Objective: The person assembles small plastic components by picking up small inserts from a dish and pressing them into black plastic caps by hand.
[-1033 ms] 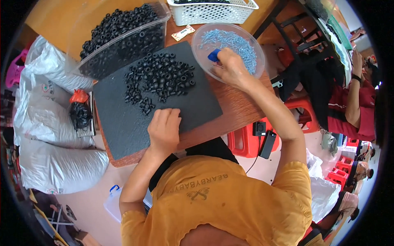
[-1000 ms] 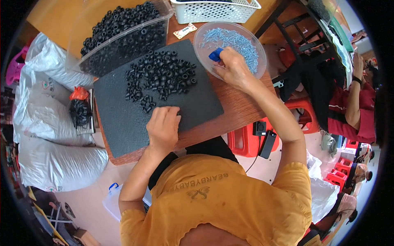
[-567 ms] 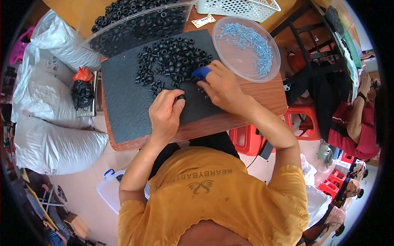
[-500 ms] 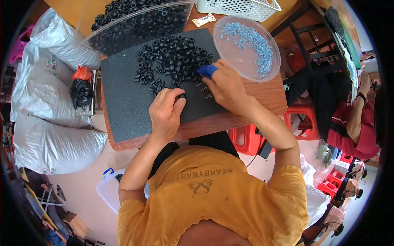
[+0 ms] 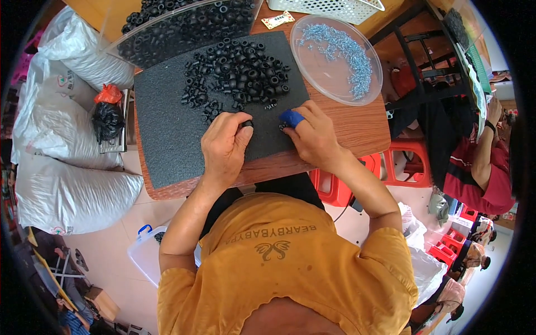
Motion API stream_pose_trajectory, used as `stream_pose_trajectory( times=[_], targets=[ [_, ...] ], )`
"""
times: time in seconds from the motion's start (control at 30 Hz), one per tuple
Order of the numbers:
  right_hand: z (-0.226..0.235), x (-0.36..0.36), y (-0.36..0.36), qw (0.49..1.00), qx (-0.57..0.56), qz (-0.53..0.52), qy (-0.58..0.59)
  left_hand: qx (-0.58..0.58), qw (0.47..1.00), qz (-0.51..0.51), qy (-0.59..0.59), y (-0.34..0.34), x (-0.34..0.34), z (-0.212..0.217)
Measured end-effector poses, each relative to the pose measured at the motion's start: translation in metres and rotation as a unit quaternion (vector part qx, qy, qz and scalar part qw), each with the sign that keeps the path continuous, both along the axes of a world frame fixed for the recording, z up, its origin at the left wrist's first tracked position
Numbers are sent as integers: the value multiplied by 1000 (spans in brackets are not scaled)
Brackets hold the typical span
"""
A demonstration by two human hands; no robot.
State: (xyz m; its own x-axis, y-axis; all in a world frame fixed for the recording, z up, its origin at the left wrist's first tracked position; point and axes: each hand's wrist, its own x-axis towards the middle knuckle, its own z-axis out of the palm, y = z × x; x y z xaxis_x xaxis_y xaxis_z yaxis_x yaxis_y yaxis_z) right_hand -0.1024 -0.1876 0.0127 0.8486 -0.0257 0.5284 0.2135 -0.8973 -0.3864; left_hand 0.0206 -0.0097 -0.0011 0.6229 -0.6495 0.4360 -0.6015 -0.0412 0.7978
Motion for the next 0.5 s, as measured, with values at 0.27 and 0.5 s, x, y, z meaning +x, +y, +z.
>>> stream_pose_trajectory(
  times=[0.27, 0.5],
  targets=[
    [0, 7, 6, 999, 33, 5, -12, -3, 1000, 12, 15, 0, -1, 0],
    [0, 18, 14, 998, 49, -11, -31, -25, 998, 11, 51, 2, 0, -2]
  ],
)
